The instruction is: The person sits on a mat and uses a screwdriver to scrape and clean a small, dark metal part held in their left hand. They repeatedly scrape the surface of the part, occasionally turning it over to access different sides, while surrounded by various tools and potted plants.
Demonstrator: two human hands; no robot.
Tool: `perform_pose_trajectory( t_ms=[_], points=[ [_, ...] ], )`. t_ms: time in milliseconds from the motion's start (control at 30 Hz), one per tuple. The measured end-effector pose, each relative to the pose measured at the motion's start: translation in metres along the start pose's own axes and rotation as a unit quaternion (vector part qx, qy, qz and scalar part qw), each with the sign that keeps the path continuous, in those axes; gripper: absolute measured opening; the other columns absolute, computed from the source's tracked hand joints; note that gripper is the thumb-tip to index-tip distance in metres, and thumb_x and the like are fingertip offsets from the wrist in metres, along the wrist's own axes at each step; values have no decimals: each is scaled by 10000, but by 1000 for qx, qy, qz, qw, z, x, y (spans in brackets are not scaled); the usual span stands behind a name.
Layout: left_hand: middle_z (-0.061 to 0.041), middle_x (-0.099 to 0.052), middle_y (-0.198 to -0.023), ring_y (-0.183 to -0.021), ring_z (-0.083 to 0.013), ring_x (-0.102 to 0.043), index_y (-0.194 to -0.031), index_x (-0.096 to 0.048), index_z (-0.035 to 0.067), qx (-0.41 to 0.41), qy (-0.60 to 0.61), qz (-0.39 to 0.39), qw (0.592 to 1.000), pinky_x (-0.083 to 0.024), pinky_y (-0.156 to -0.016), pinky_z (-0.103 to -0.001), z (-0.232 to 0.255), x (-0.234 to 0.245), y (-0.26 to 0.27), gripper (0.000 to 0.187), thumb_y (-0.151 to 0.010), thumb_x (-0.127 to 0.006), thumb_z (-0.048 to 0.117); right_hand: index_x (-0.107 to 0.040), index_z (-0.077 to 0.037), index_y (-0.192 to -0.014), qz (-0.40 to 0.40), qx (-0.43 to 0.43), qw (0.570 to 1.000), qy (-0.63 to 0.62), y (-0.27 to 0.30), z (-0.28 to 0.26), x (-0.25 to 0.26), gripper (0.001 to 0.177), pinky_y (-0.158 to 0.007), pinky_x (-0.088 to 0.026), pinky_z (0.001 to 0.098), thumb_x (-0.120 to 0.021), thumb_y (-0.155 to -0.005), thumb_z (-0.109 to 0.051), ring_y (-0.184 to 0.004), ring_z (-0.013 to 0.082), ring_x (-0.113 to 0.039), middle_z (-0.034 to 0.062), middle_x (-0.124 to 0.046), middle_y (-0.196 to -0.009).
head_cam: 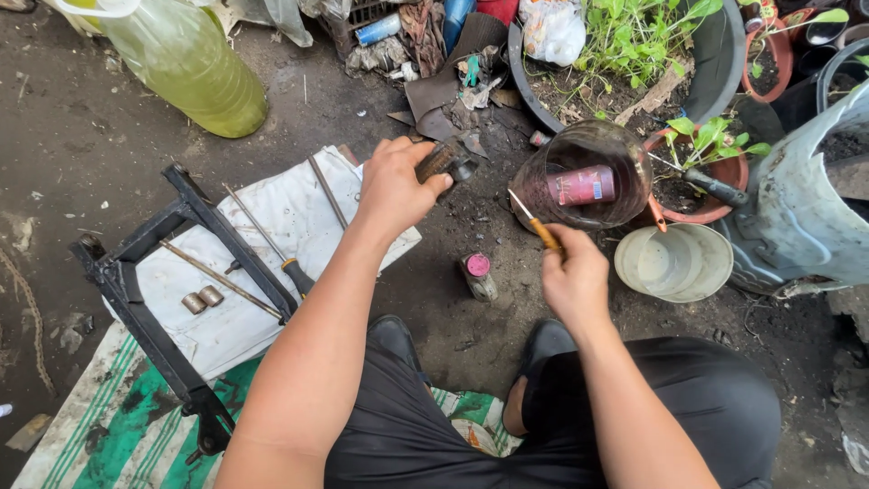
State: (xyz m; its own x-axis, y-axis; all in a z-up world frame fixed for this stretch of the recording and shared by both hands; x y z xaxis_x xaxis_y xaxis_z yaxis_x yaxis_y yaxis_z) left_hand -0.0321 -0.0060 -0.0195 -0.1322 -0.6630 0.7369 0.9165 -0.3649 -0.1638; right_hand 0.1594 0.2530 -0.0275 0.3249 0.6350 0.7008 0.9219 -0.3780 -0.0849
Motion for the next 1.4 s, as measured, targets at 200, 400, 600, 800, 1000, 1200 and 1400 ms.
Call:
perform_pose_trajectory(
  t_ms=[200,400,600,800,1000,1200,1400],
  points=[
    [-7,-723,-993,-1068,-261,-683,-1253,-836,97,9,7,21,1000,-540,-921,-441,4,7,3,500,-833,-929,351,-624,-65,-1439,-1,32,999,-32,21,-7,-55,380,-828,-621,591,-617,-1060,-55,-968,418,-806,192,-795,-1090],
    [-26,-728,-1053,-1132,-272,-663,-1285,-824,84,14,0,5,1000,-517,-959,-453,8,11,4,520,-851,-913,357,-749,-293,-1319,-213,36,930,296,29,133,-135,347,-809,-681,551,-541,-1042,-273,-908,361,-846,55,-798,-952],
    [-46,-734,-1053,-1125,-300,-664,-1281,-823,67,24,1,9,1000,-515,-934,-483,1,12,2,538,-848,-923,371,-621,-133,-1533,-18,107,988,114,24,0,-76,490,-825,-658,573,-627,-1043,-111,-1016,455,-773,182,-728,-1146],
    [-54,-741,-1036,-1093,-287,-678,-1256,-833,52,1,-1,22,1000,-524,-917,-441,8,14,8,524,-835,-942,345,-720,-206,-1431,-184,51,946,264,25,72,-110,458,-783,-676,573,-550,-1008,-162,-901,408,-836,111,-800,-984],
    [-53,-738,-997,-1053,-302,-686,-1230,-840,66,1,-4,49,999,-540,-892,-447,1,7,3,525,-815,-947,369,-650,-169,-1434,-65,42,986,149,16,2,-76,425,-845,-665,586,-627,-1013,-116,-1012,455,-790,121,-722,-1171],
    [-8,-715,-986,-1045,-244,-676,-1231,-841,77,8,-3,67,998,-523,-877,-382,-4,5,1,507,-820,-943,355,-657,-170,-1393,-43,16,996,76,12,-19,-59,377,-897,-654,549,-654,-1024,-92,-1095,423,-778,110,-734,-1166],
    [-48,-724,-999,-1050,-279,-680,-1235,-838,52,4,1,65,998,-532,-883,-395,-2,5,3,528,-810,-960,341,-685,-114,-1373,-47,-154,986,-45,0,10,-60,346,-1004,-580,585,-687,-1027,-126,-1195,447,-756,175,-817,-1146]
  ],
)
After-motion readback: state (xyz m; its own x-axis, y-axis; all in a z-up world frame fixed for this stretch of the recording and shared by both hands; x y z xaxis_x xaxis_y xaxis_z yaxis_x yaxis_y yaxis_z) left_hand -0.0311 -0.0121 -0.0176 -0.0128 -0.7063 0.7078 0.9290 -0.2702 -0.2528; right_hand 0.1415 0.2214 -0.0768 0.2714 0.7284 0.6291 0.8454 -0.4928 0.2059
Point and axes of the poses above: each hand's wrist, its own y-axis away from the middle knuckle, its own x-axis out of the back of the hand, z = x × y, the point moved 3 cm from there along -y, towards the middle knuckle
